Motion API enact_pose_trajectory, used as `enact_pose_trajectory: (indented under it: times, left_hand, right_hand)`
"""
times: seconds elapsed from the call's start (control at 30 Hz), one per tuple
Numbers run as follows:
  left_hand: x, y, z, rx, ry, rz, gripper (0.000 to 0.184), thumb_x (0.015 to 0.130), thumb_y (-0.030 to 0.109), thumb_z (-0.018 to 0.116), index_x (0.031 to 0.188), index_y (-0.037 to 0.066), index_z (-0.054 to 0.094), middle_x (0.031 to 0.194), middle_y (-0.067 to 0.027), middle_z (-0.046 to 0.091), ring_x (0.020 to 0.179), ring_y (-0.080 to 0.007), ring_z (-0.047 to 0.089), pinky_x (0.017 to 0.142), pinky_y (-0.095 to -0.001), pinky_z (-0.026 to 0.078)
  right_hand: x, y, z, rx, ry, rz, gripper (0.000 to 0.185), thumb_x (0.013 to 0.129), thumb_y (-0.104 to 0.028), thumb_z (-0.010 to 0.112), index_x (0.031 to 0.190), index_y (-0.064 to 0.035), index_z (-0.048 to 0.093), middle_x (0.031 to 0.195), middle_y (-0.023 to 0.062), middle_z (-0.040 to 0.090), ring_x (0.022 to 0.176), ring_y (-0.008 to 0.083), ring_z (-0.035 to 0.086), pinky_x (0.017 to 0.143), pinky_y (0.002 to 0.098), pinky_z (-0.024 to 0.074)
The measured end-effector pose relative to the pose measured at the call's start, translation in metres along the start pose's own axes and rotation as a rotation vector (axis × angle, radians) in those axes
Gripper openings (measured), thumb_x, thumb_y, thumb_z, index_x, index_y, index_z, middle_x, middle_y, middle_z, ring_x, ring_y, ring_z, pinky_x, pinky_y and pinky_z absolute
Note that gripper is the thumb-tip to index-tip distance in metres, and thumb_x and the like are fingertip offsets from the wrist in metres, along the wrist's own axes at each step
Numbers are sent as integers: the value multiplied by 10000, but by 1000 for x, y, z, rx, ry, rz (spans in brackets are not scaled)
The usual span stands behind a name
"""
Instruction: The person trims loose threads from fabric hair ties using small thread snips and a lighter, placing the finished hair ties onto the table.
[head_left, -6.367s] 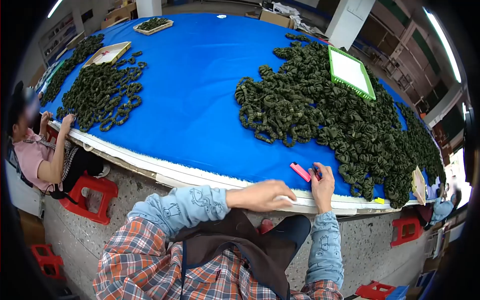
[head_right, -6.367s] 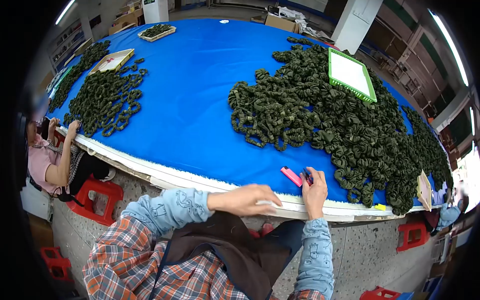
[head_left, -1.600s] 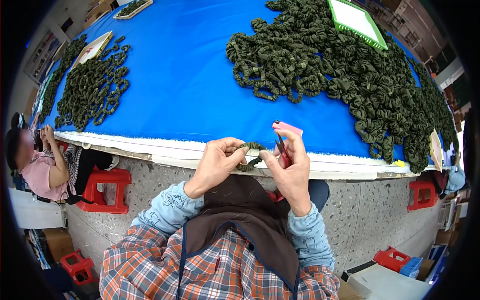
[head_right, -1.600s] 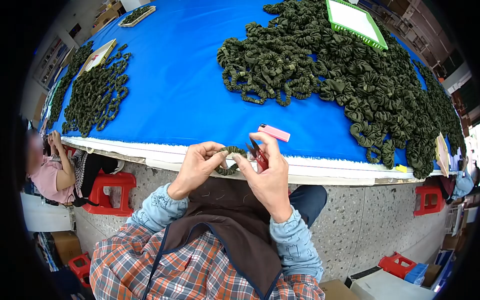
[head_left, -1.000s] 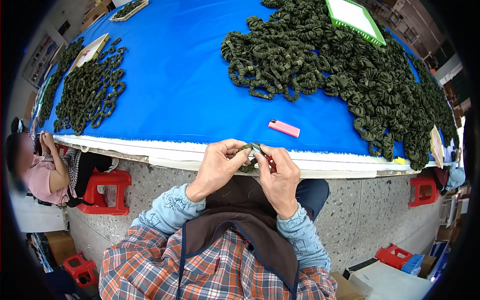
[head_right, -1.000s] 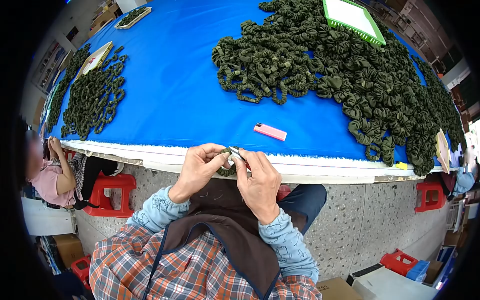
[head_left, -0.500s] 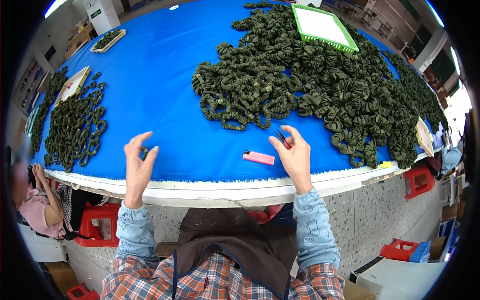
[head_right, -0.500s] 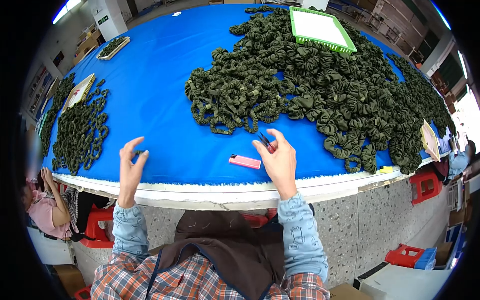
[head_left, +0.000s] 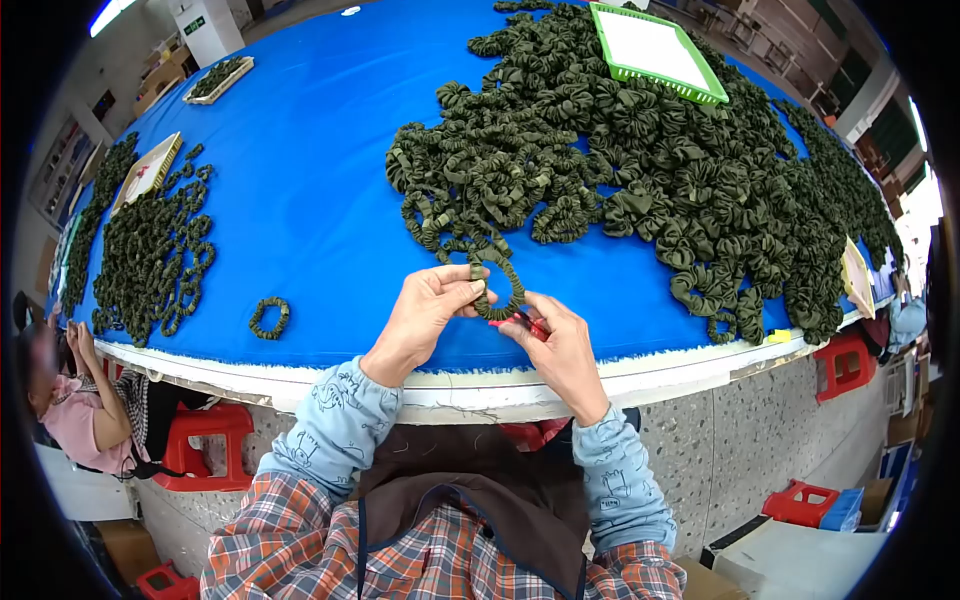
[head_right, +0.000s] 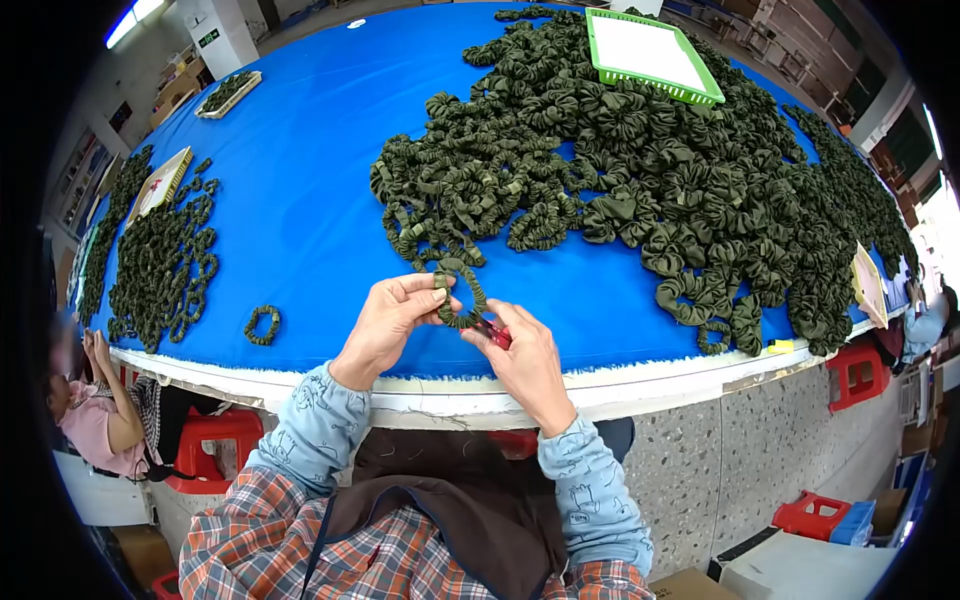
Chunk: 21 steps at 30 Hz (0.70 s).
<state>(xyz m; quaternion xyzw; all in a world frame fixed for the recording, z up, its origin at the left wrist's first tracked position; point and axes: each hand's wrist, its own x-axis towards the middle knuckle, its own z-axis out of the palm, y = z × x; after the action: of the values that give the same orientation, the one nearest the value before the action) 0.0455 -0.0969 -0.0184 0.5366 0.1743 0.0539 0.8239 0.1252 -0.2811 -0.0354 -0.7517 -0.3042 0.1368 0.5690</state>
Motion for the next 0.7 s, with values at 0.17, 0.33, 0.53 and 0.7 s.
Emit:
enact_pose_trajectory:
  times: [0.17, 0.33, 0.53, 0.7]
  left_hand:
    - [-32, 3, -10, 54, 111, 95, 244, 902, 38, 655, 1144, 11, 635, 977, -122, 709, 844, -156, 678, 747, -220, 515]
    - [-53, 2, -3, -43, 52, 139, 270, 890, 20, 664, 1156, 8, 617, 937, -106, 715, 838, -151, 679, 727, -206, 510]
    - [-69, -5, 9, -60, 36, 192, 299, 871, -13, 674, 1163, -3, 610, 964, -109, 716, 854, -147, 680, 751, -201, 517]
    - [-75, -9, 16, -44, 136, 318, 293, 854, -42, 682, 1141, -10, 634, 986, -117, 718, 855, -138, 680, 766, -201, 527]
  right_hand:
    - [-7, 18, -32, -813, 147, -177, 289, 774, -168, 767, 1042, -112, 675, 890, 12, 594, 558, 181, 552, 530, 288, 449]
    - [-13, -29, -30, 7, 87, -19, 311, 823, -109, 745, 1115, -90, 642, 847, 17, 560, 628, 115, 508, 553, 254, 420]
    - [-27, -68, 6, 150, 44, 2, 288, 841, -65, 725, 1111, -54, 627, 870, 32, 550, 670, 103, 492, 583, 233, 403]
    - [-42, -63, 30, 151, 127, -115, 294, 836, -55, 730, 1108, -34, 619, 898, 47, 568, 690, 119, 503, 600, 242, 412]
